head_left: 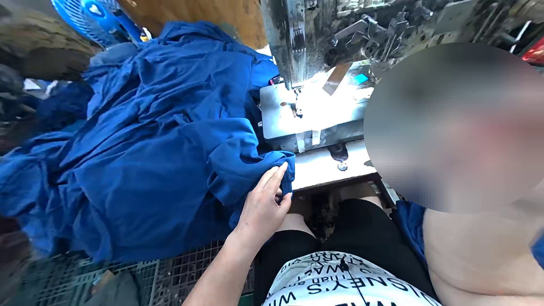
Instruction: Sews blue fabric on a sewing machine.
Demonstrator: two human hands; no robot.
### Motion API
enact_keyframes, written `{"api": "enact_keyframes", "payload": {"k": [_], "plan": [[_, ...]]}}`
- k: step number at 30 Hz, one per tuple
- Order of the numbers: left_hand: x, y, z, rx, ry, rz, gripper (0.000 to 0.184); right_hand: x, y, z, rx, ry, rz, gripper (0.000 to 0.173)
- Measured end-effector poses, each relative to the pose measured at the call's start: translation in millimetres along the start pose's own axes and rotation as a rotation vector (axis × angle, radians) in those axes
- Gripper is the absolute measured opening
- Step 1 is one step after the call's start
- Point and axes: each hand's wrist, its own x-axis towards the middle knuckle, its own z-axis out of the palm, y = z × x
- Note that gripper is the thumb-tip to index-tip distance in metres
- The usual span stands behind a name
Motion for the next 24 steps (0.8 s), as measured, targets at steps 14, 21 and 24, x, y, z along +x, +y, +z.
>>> {"api": "enact_keyframes", "payload": {"k": [14,21,24], "plan": [[33.3,-29.3,-30.0,-0.346,0.049,0.015,0.030,-96.3,10.0,-35.7,-0.380,-0.947,0.380,0.029],[42.8,-11.3,13.7,-0.108,0.073,0.332,0.025,-110.4,21.0,-74.4,0.285,-0.221,0.634,0.029],[43.3,13.9,17.8,0.181,0.258,0.498,0.021,-102.3,28.4,-47.9,0.499,-0.274,0.596,0.031]]}}
